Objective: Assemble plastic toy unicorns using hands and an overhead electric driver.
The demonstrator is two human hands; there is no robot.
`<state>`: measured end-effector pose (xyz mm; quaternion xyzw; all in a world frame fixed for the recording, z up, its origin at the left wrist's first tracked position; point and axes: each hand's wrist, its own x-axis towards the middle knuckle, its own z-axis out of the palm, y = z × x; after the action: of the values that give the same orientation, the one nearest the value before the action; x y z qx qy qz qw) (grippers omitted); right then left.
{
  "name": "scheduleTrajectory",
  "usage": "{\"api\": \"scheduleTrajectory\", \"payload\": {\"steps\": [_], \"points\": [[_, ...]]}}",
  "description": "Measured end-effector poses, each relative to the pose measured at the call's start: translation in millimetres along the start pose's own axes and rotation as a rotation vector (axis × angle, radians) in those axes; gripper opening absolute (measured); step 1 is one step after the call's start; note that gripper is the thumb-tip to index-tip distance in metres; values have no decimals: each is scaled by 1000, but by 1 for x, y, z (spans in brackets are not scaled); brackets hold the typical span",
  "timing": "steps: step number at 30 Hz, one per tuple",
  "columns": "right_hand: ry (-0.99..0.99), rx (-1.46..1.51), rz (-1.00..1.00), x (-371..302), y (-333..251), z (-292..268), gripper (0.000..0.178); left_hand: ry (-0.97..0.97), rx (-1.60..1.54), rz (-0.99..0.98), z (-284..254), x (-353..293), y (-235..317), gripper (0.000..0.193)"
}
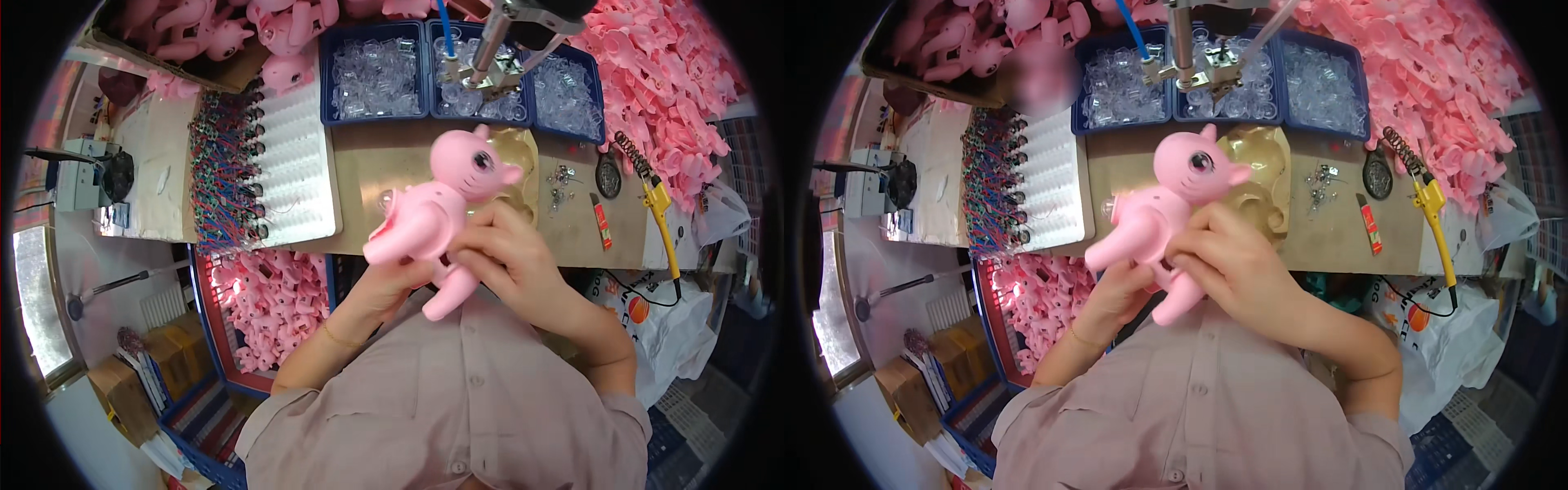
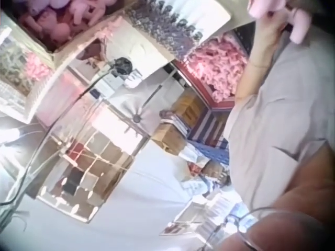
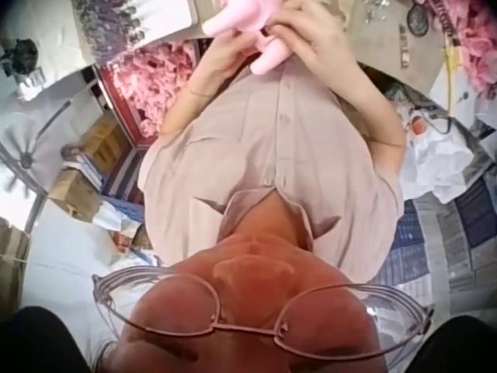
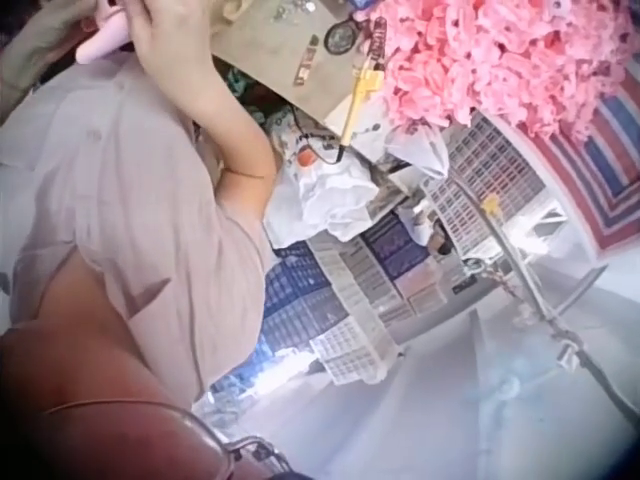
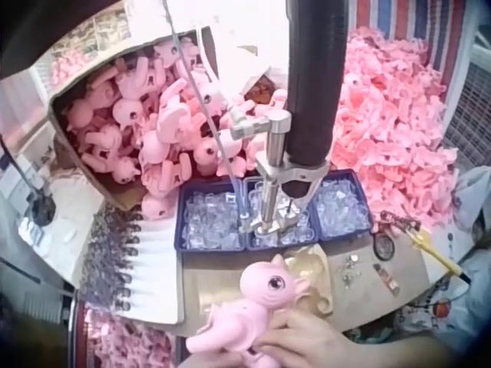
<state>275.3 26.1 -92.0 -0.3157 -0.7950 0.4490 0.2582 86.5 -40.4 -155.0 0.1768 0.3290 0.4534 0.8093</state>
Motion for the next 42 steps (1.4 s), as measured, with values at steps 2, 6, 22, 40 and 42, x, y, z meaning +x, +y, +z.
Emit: {"api": "scheduleTrajectory", "payload": {"steps": [2,6,22,40,42], "points": [[190,-53,-6,3,3,13,14,95,-6,71,10,-4,3,49],[177,141,114,4,-1,23,17,221,7,188,7,-11,-3,46],[295,396,228,14,7,33,67,154,222,484,6,5,0,72],[581,451,-315,25,14,-20,42,204,1492,730,14,-15,38,44],[280,-46,-544,36,4,-22,53,287,1475,805,15,-9,24,38]]}}
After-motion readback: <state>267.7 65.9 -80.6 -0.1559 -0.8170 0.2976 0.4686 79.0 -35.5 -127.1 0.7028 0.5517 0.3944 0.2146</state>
